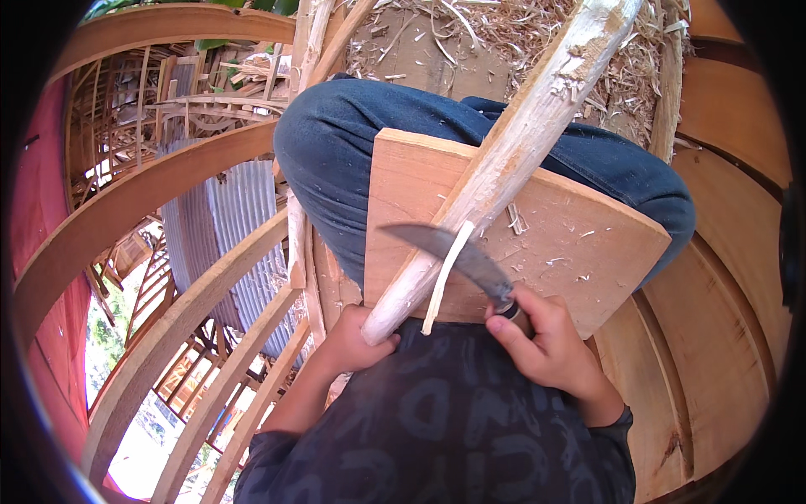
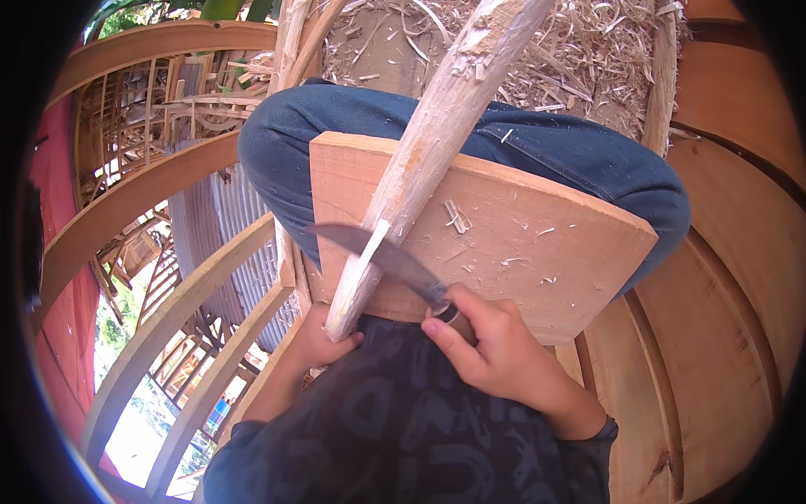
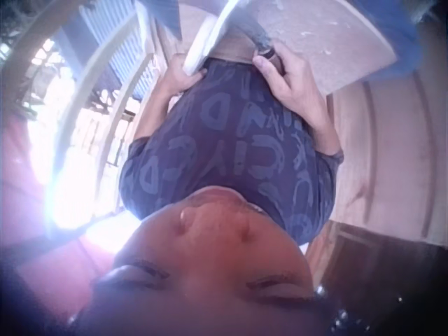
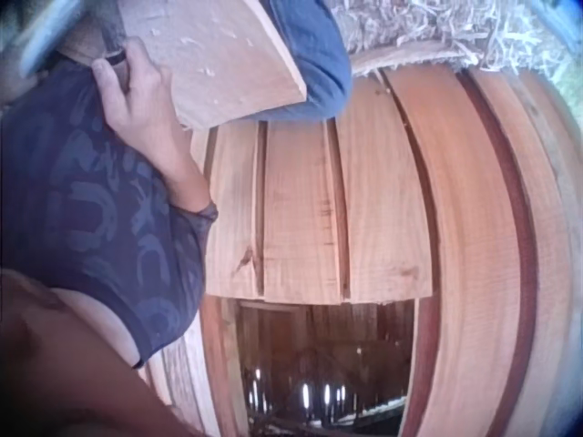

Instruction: The person sits cross-legged and uses a curved knife to shave a long wooden stick resting on a flat board on their lap. They repeatedly scrape the stick's surface, producing wood shavings that accumulate on the board.

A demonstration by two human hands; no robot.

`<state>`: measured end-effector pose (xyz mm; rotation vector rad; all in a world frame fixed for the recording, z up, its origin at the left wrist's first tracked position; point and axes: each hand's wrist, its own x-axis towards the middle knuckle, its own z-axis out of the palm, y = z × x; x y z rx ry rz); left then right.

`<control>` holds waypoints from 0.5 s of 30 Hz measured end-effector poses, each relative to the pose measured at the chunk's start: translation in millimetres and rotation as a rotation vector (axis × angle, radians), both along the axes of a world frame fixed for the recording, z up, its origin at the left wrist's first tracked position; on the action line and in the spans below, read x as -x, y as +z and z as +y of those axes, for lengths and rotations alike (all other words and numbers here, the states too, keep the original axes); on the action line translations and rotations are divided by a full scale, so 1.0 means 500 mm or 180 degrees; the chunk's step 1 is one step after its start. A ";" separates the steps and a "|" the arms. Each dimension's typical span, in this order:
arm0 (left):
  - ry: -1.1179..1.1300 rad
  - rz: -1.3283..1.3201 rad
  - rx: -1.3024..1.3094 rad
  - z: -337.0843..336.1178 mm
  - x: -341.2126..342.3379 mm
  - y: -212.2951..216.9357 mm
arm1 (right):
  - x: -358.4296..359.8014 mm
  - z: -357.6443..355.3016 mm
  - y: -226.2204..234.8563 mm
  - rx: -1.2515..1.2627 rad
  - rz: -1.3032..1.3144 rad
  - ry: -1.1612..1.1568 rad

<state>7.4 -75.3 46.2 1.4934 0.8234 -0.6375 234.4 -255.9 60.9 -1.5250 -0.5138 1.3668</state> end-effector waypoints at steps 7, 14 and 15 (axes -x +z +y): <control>0.0198 0.0083 -0.0084 -0.016 0.001 0.000 | -0.059 -0.032 0.018 0.0066 0.0667 -0.2035; 0.0256 -0.0241 -0.0249 -0.018 -0.004 -0.007 | 0.001 0.003 -0.003 -0.0152 0.0091 0.0884; 0.0355 -0.0290 -0.0277 -0.019 -0.004 -0.007 | -0.005 -0.001 -0.005 -0.0029 0.0084 0.0583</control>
